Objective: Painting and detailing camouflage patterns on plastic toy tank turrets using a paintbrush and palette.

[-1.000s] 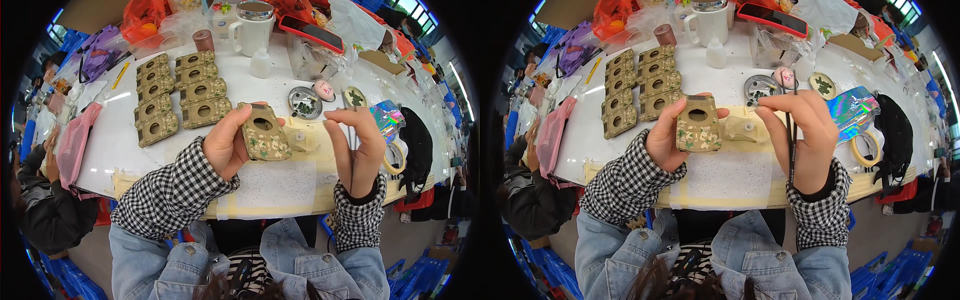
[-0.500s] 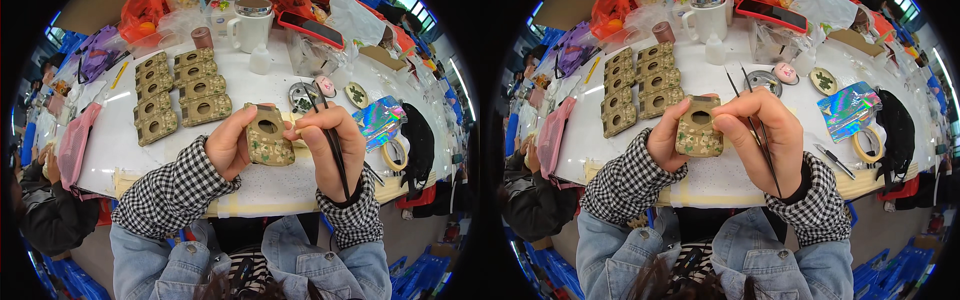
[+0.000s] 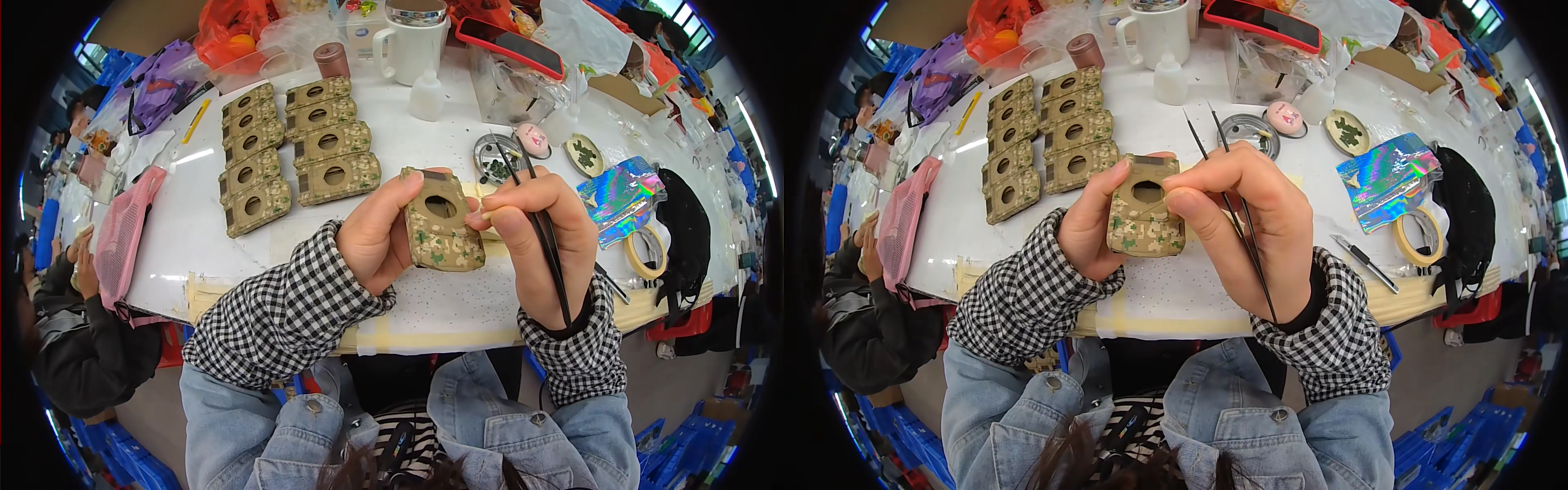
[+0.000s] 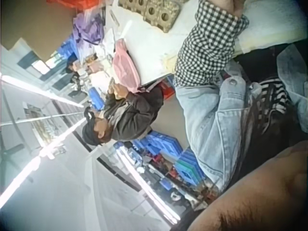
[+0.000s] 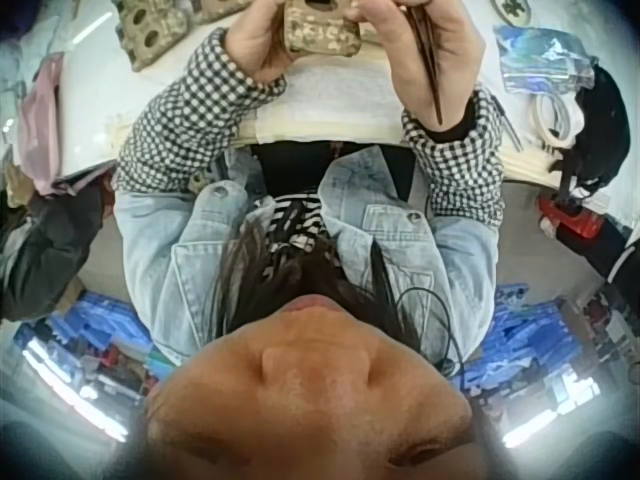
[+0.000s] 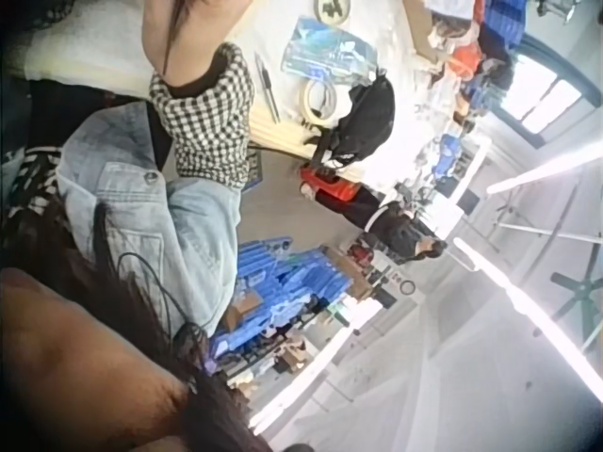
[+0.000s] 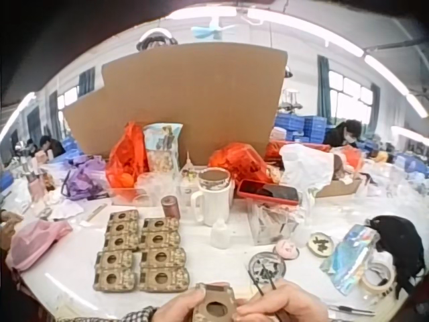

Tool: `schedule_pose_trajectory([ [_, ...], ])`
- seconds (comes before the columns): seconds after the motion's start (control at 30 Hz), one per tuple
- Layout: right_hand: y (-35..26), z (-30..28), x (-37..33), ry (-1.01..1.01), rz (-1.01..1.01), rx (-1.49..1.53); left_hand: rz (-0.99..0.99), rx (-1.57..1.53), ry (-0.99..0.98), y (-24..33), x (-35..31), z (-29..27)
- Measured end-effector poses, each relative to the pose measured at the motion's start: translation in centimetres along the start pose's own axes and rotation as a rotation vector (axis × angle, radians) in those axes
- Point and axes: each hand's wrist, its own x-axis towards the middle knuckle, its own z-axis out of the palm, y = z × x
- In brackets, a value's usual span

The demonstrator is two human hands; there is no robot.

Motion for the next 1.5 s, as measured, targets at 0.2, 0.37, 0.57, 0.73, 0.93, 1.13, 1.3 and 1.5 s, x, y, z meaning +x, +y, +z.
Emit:
schedule_pose_trajectory([
  [0.2, -0.6, -0.2, -0.3, 0.149, 0.148, 0.221, -0.017, -0.034, 0.001, 0.1, 0.1, -0.2],
  [0.37, 0.6, -2.7, -0.7, 0.175, -0.025, -0.328, 0.048, 0.045, 0.088, 0.2, 0.1, -0.1],
  [0.57, 3.0, -2.6, -1.2, 0.083, -0.174, -0.716, 0.121, 0.048, 0.162, 0.3, 0.1, 0.4],
  [0.73, 2.3, -3.3, -1.6, -0.018, -0.105, -0.724, 0.123, -0.051, 0.076, 0.3, 0.0, -0.6],
  [0.93, 0.1, -5.5, -4.9, 0.052, 0.180, -0.341, 0.143, -0.069, 0.069, 0.2, 0.0, -0.3],
  [1.13, 1.9, -6.7, -8.1, 0.011, 0.532, -0.004, 0.167, -0.082, 0.097, 0.1, 0.1, 0.1],
  [1.3, 3.1, -5.9, -7.8, 0.100, 0.694, 0.155, 0.160, -0.035, 0.052, 0.1, 0.1, -0.2],
  [1.5, 3.7, -5.6, -7.7, 0.100, 0.713, 0.138, 0.151, -0.023, 0.059, 0.1, 0.1, -0.2],
])
